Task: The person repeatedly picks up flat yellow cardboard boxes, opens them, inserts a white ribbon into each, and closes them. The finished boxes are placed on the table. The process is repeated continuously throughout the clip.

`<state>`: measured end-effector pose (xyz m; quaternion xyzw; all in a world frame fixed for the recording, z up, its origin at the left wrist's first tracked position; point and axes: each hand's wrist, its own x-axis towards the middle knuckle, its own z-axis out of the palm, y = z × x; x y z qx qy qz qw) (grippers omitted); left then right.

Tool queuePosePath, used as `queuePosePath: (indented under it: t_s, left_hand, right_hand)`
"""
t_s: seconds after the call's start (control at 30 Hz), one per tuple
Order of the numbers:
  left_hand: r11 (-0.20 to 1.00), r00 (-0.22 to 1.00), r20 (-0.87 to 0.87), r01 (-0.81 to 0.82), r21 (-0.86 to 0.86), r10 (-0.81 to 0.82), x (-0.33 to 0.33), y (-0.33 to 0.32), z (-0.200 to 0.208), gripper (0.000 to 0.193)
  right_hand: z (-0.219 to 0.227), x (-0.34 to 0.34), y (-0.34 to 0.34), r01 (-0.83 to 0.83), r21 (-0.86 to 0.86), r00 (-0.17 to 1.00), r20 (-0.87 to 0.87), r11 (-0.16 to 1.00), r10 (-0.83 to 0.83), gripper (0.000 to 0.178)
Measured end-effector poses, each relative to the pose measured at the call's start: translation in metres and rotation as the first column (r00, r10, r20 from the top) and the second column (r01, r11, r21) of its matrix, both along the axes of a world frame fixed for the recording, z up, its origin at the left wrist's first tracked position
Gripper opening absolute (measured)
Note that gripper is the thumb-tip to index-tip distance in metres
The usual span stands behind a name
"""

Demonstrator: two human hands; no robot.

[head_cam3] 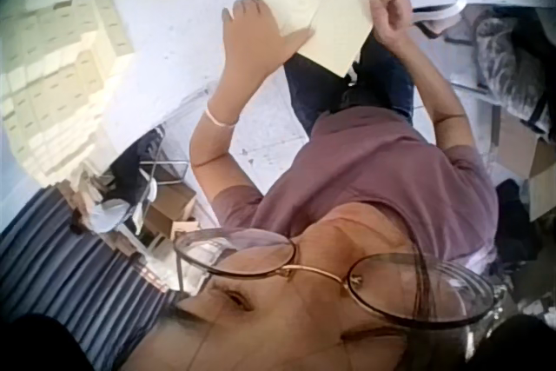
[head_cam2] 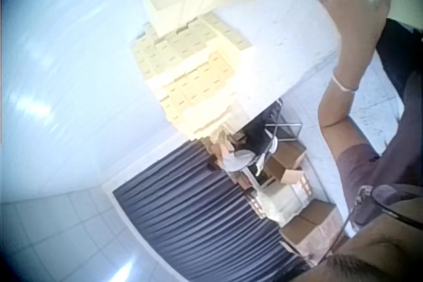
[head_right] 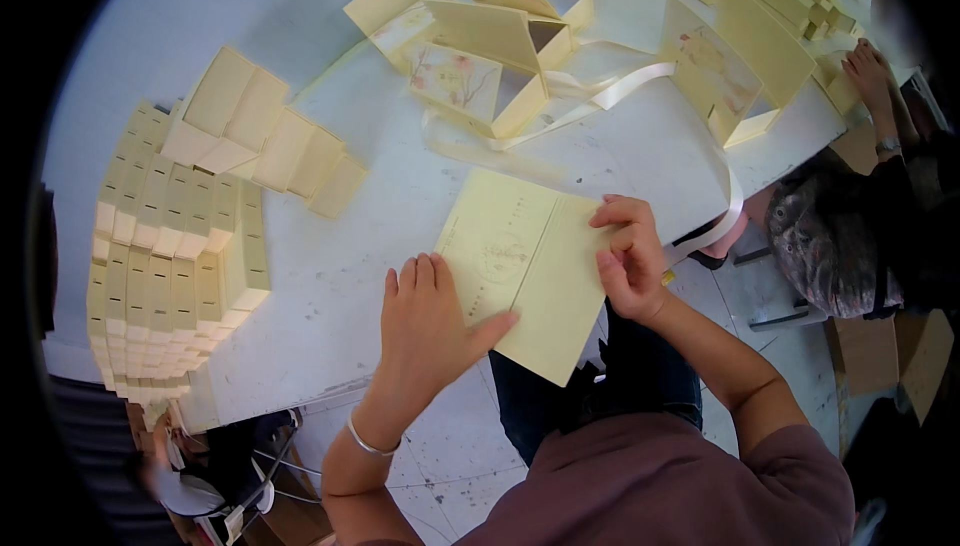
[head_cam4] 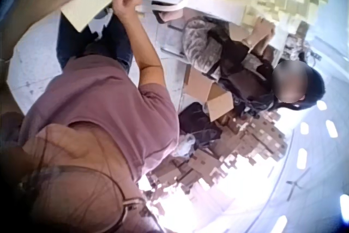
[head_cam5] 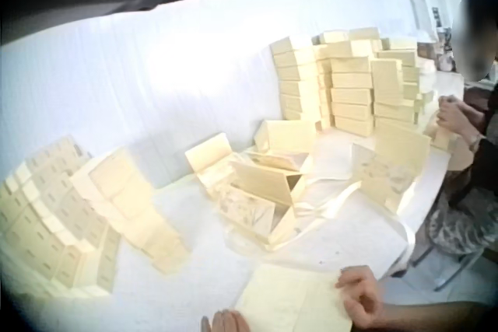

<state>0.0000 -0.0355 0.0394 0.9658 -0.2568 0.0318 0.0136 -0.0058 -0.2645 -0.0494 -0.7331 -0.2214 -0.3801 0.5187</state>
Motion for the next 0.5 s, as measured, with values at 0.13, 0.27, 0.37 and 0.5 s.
queuePosePath:
  t_s: [0.13,0.27,0.37,0.5]
  left_hand:
    - [0.988,0.935,-0.338,-0.057,0.142,0.103,0.018,-0.022,0.021,0.081]
    - [0.978,0.923,-0.385,0.061,0.197,0.020,0.032,-0.036,0.030,0.083]
    - [0.950,0.921,-0.381,0.050,0.309,0.075,0.034,-0.046,0.033,0.085]
    - [0.995,0.797,-0.604,0.043,0.094,0.023,0.059,-0.035,0.055,0.067]
  right_hand:
    - [-0.013,-0.010,-0.012,-0.030,-0.131,0.997,-0.079,0.991,0.020,0.010]
    - [-0.003,-0.013,-0.015,-0.016,-0.207,0.991,-0.134,0.978,-0.012,0.022]
    - [0.029,-0.017,-0.008,-0.049,-0.216,0.941,-0.338,0.975,-0.028,0.037]
    - [0.033,-0.016,-0.012,-0.089,-0.226,0.914,-0.406,0.970,-0.011,0.045]
